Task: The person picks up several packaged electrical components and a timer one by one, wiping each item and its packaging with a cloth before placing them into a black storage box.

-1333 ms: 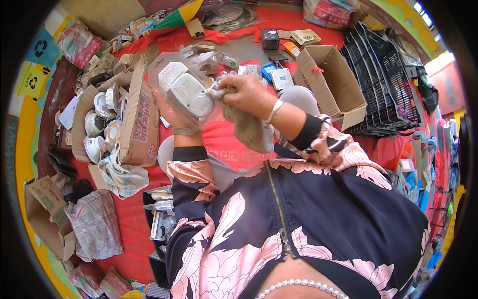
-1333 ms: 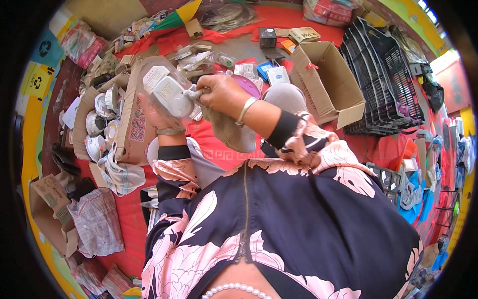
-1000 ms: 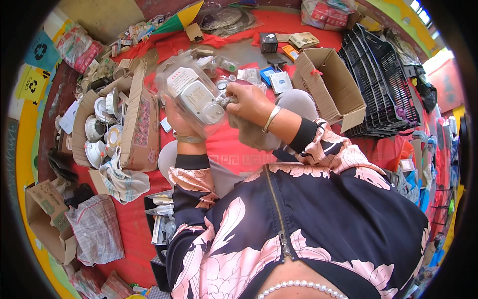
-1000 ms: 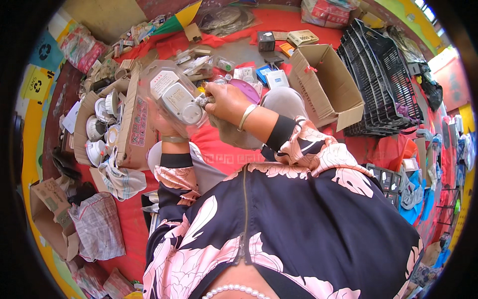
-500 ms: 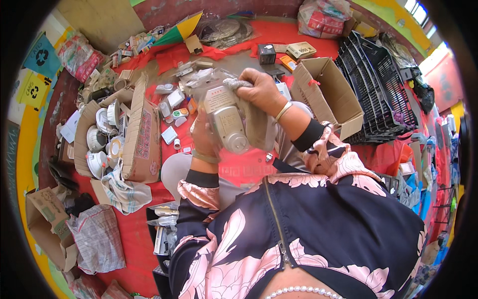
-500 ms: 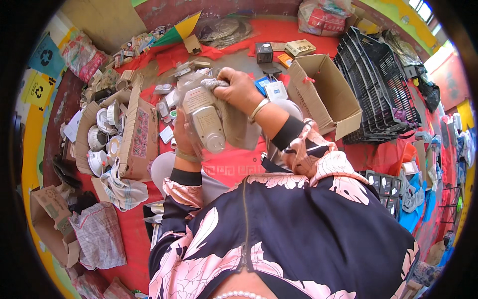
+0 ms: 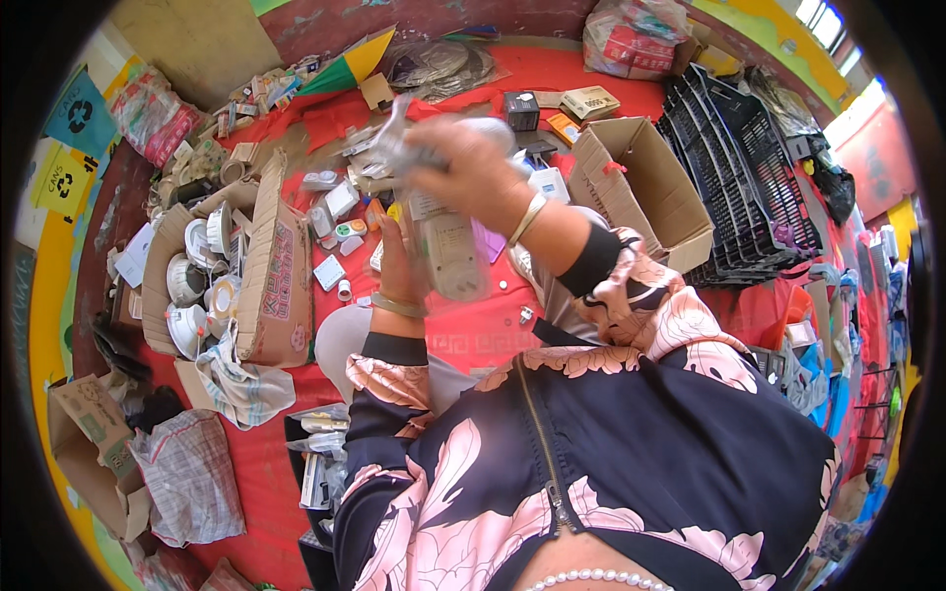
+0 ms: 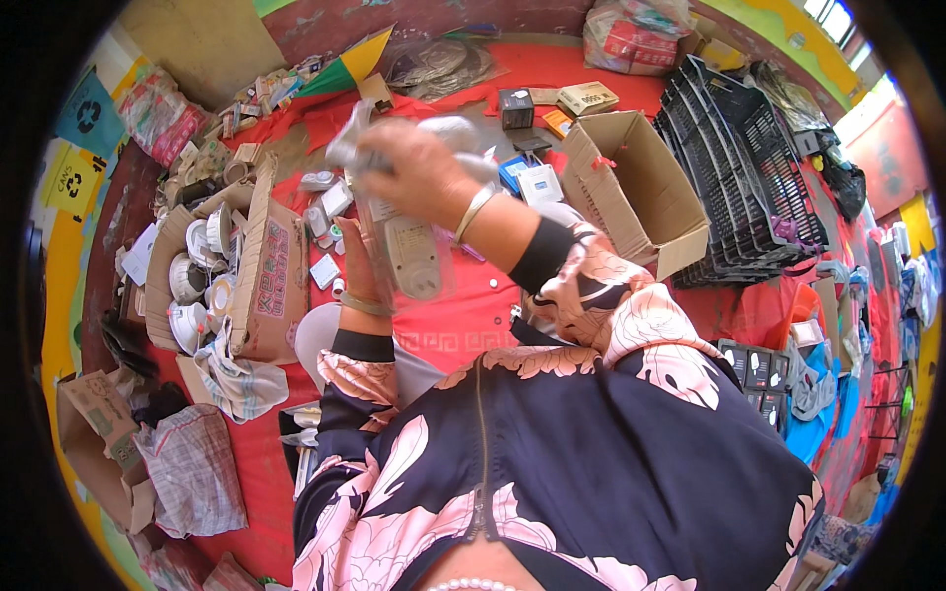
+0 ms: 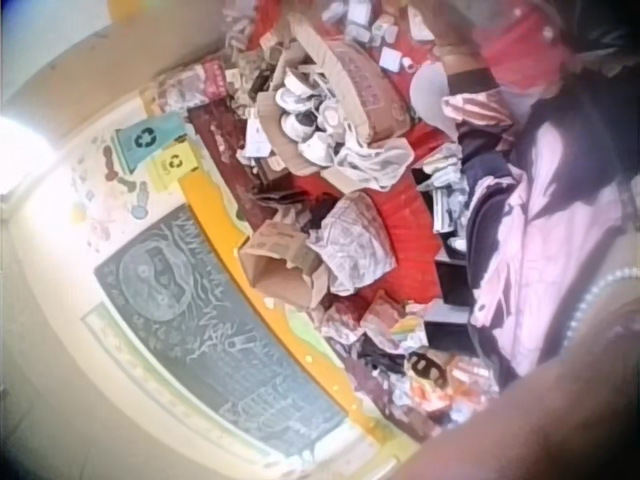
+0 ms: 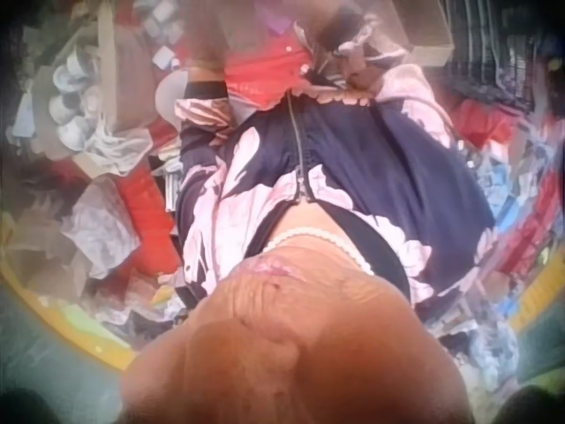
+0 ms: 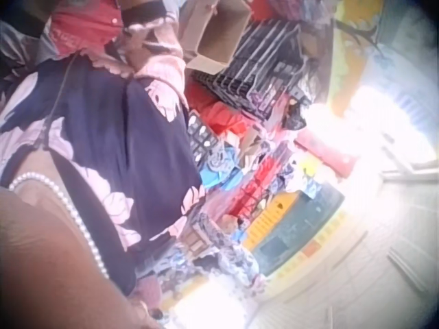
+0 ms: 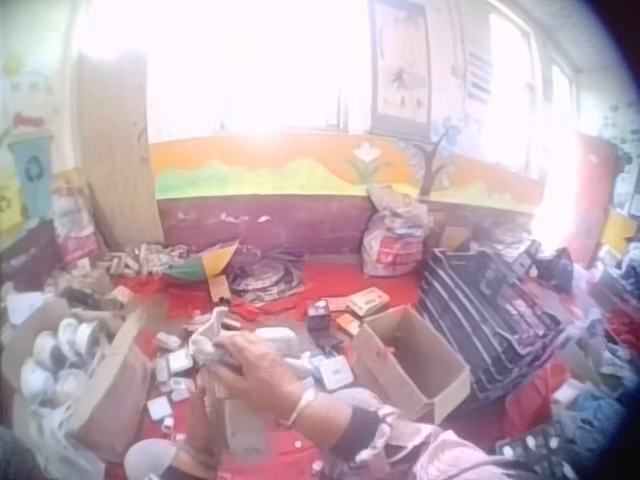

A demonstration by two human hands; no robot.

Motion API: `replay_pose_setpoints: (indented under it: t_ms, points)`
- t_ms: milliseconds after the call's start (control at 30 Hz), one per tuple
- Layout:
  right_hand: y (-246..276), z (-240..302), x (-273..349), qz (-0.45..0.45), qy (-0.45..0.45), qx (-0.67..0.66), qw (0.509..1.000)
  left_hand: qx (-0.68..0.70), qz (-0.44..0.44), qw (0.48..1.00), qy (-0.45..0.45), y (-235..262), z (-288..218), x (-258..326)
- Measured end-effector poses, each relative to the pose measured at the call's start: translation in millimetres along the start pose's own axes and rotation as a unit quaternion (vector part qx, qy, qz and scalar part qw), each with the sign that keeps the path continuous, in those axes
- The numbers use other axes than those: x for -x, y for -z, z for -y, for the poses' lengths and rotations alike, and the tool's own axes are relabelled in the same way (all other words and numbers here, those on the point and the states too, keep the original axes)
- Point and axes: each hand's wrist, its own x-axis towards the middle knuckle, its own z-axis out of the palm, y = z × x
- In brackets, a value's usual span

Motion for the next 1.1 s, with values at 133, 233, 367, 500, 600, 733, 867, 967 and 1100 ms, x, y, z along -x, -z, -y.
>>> replay_pose_setpoints:
  t_ms: [133,233,367,500,600,733,867,967,1100]
  points:
    - [-34.5,-11.9,37.5,0.045,0.053,0.042,0.997,-0.021,-0.040,0.998,-0.033,0.8,-5.5,-0.5]
    - [-30.2,-25.2,39.8,0.081,0.066,0.006,0.995,0.002,-0.001,1.000,-0.014,3.3,-5.6,-2.3]
    - [-22.5,-30.0,35.3,0.132,0.065,-0.059,0.987,-0.005,0.002,1.000,0.015,3.1,-4.6,0.4]
    - [-21.6,-26.6,39.6,0.133,0.047,-0.144,0.979,0.016,0.009,0.998,0.052,19.5,7.5,-0.4]
    - [-14.7,-22.9,40.5,0.163,0.062,-0.141,0.975,0.051,0.054,0.995,0.072,38.2,17.2,-1.5]
    - [-12.4,-31.8,39.8,0.129,0.124,-0.053,0.982,0.035,0.053,0.993,0.099,37.9,17.6,-0.9]
    - [5.4,-69.0,34.1,-0.016,0.083,0.126,0.989,-0.005,0.051,0.994,0.096,2.9,-6.8,2.7]
    - [63.9,-126.3,29.5,-0.106,-0.223,0.075,0.966,0.025,0.063,0.993,0.099,4.9,-13.6,5.3]
    - [97.0,-106.1,14.8,-0.245,-0.254,-0.266,0.897,0.052,0.074,0.990,0.108,11.5,-17.6,7.0]
